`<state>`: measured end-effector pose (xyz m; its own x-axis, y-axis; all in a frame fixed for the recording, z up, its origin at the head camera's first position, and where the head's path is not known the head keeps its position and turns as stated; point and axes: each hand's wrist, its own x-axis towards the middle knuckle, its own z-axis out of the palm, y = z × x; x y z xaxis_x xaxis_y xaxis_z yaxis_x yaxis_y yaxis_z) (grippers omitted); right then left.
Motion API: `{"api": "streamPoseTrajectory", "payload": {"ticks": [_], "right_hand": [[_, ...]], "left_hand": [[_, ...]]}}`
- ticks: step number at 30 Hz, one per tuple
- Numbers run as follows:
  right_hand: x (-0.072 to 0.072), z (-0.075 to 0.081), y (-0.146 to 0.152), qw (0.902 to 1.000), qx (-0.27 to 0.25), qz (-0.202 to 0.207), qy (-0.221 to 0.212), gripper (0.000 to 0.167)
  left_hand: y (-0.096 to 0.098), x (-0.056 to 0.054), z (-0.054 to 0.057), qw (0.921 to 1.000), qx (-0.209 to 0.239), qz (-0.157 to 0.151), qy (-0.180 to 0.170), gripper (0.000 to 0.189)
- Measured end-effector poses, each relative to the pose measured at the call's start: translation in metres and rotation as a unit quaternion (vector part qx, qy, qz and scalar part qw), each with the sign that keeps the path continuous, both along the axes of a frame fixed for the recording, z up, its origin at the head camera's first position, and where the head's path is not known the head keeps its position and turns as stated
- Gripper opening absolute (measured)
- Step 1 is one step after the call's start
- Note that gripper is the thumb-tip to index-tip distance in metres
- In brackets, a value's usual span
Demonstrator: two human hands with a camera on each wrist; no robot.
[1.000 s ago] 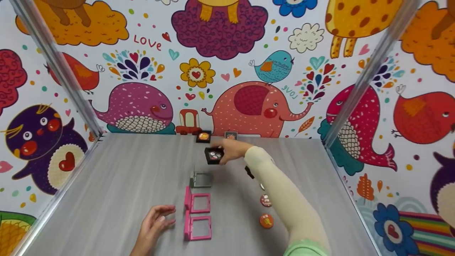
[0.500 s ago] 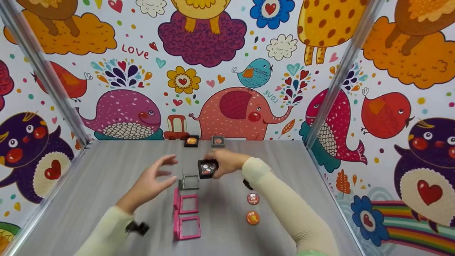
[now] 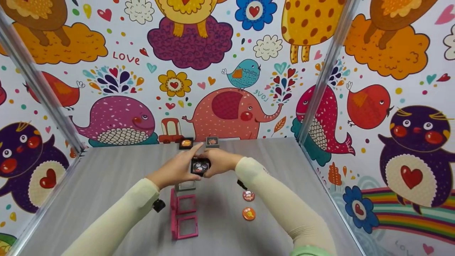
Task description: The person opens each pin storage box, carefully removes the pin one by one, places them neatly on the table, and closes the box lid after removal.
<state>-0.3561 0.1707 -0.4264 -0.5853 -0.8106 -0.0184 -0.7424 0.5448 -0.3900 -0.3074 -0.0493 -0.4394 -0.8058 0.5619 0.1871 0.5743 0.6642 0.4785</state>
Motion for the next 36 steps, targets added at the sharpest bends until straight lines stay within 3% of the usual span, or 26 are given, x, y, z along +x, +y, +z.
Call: {"api": "streamPoseTrajectory", "payload": {"ticks": [4,7,9,10,11,12,13,15,17,18,20,25,27,30,32,35,36], "right_hand": [[0.002,0.002,0.003,0.9998,-0.015,-0.013,0.002,0.067],[0.004,0.003,0.009,0.9971,-0.066,-0.031,-0.024,0.065],[0.005,0.0,0.014,0.9857,-0.139,-0.065,-0.07,0.06],[0.006,-0.003,0.017,0.972,-0.191,-0.088,-0.104,0.057],[0.007,-0.009,0.018,0.9502,-0.251,-0.111,-0.147,0.053],[0.008,-0.016,0.019,0.9197,-0.315,-0.13,-0.195,0.05],[0.01,-0.023,0.019,0.8823,-0.376,-0.146,-0.243,0.047],[0.014,-0.041,0.016,0.7862,-0.487,-0.153,-0.348,0.044],[0.02,-0.056,0.011,0.7012,-0.552,-0.14,-0.429,0.046],[0.023,-0.063,0.009,0.6661,-0.574,-0.13,-0.458,0.048],[0.028,-0.073,0.003,0.6034,-0.612,-0.099,-0.502,0.052],[0.039,-0.084,-0.009,0.4671,-0.686,-0.048,-0.556,0.062],[0.043,-0.085,-0.014,0.4281,-0.703,-0.041,-0.567,0.058],[0.046,-0.086,-0.02,0.3974,-0.717,-0.034,-0.571,0.05],[0.048,-0.086,-0.024,0.3845,-0.723,-0.028,-0.573,0.047],[0.049,-0.087,-0.027,0.3749,-0.726,-0.009,-0.577,0.051],[0.049,-0.087,-0.027,0.3765,-0.725,-0.002,-0.577,0.054]], "left_hand": [[0.001,-0.005,0.003,0.9998,-0.017,0.0,-0.004,0.115],[0.0,-0.007,0.008,0.9998,-0.013,0.006,-0.012,0.112],[-0.002,-0.008,0.012,0.9999,-0.001,0.012,-0.011,0.108],[-0.003,-0.008,0.013,0.9998,0.007,0.015,-0.012,0.106],[-0.003,-0.009,0.015,0.9997,0.014,0.017,-0.012,0.103],[-0.003,-0.009,0.016,0.9996,0.019,0.017,-0.009,0.101],[-0.003,-0.009,0.018,0.9995,0.025,0.015,-0.007,0.098],[-0.001,-0.01,0.021,0.9994,0.032,0.009,-0.003,0.093],[0.001,-0.01,0.023,0.9995,0.033,-0.004,0.001,0.089],[0.002,-0.009,0.024,0.9994,0.032,-0.011,0.002,0.087],[0.003,-0.008,0.026,0.9993,0.028,-0.023,0.003,0.083],[0.007,-0.003,0.027,0.9991,0.008,-0.039,0.017,0.078],[0.01,-0.002,0.028,0.999,-0.003,-0.038,0.024,0.078],[0.014,-0.001,0.031,0.9988,-0.021,-0.03,0.031,0.079],[0.016,0.0,0.034,0.9987,-0.028,-0.023,0.035,0.078],[0.017,0.002,0.036,0.9989,-0.032,-0.014,0.03,0.073],[0.017,0.003,0.037,0.9991,-0.032,-0.013,0.026,0.071]]}}
